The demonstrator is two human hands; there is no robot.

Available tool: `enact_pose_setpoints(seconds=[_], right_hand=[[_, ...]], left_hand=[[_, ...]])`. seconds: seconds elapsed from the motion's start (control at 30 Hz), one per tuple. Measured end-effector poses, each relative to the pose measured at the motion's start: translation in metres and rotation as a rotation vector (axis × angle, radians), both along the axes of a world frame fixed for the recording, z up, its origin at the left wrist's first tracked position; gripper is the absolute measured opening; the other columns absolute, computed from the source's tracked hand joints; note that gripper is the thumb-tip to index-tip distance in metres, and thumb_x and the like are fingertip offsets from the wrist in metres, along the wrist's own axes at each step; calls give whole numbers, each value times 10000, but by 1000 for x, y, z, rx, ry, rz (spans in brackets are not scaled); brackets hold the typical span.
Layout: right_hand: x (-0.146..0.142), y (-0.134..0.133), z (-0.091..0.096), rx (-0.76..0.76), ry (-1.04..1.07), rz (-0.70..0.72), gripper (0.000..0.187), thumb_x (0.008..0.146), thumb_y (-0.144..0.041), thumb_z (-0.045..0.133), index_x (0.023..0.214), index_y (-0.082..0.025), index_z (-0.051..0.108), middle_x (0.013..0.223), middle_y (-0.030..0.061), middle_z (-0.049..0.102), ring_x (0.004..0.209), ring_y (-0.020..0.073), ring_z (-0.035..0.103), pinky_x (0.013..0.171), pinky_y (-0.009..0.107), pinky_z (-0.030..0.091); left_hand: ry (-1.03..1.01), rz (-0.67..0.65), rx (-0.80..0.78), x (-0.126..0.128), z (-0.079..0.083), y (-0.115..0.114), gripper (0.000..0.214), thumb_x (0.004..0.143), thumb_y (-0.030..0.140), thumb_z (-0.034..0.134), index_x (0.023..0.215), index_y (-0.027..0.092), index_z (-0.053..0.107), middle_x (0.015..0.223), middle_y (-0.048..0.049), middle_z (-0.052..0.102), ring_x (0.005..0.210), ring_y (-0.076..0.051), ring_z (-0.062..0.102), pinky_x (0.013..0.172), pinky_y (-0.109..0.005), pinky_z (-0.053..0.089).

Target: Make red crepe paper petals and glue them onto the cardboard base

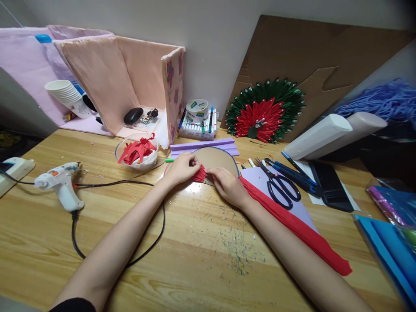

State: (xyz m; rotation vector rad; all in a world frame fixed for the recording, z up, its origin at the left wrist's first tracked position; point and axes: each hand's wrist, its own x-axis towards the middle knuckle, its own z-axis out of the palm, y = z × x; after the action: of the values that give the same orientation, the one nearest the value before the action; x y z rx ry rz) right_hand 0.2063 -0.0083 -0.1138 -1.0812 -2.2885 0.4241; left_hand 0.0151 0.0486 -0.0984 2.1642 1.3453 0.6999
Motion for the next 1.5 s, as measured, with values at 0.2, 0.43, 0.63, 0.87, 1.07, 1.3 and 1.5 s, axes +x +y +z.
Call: enact_pose_setpoints(seconds=[0.2,0.43,0.63,0.87,1.07,1.3,1.5], right_hand=[[3,1,-4,57,69,0,319,875,-64,385,1142,-193,502,1043,98,633,983,217,576,864,397,490],[5,0,-4,74,81,29,312,834,-16,408,1051,-197,538,948,85,640,931,221,567,813,381,502],[3,1,-3,62,68,29,294,841,-19,398,1027,-189,549,925,88,634,911,220,563,797,379,502],[4,1,-4,62,111,-10,273,839,-27,413,1018,-174,557,920,95,637,904,219,562,796,378,498],[4,1,-4,50,93,12,272,843,-35,406,1007,-186,560,914,88,630,899,217,562,790,377,499],[4,0,-4,54,83,29,279,843,-30,404,1016,-184,560,919,88,636,911,218,559,800,378,495],[3,0,-4,55,83,34,277,844,-32,409,1018,-185,561,922,87,638,917,216,559,802,373,493]], left_hand=[[33,21,43,2,-5,0,135,794,243,508,683,175,545,725,-29,570,722,-185,525,650,-294,386],[58,68,93,5,-10,-2,190,833,278,503,668,185,510,717,-28,549,726,-192,507,637,-300,357],[68,68,107,5,-11,-2,161,829,237,506,676,185,512,726,-28,555,730,-189,508,633,-295,361],[62,62,105,4,-13,-2,163,836,243,501,685,183,517,732,-30,554,736,-192,508,640,-298,368],[56,55,103,3,-14,-1,166,845,244,493,694,182,517,749,-36,554,751,-197,510,670,-311,379],[47,55,107,3,-13,-2,161,843,240,495,692,187,509,748,-33,553,748,-197,512,670,-311,380],[43,53,104,3,-13,-2,160,840,243,497,692,183,514,753,-38,557,750,-198,513,671,-312,381]])
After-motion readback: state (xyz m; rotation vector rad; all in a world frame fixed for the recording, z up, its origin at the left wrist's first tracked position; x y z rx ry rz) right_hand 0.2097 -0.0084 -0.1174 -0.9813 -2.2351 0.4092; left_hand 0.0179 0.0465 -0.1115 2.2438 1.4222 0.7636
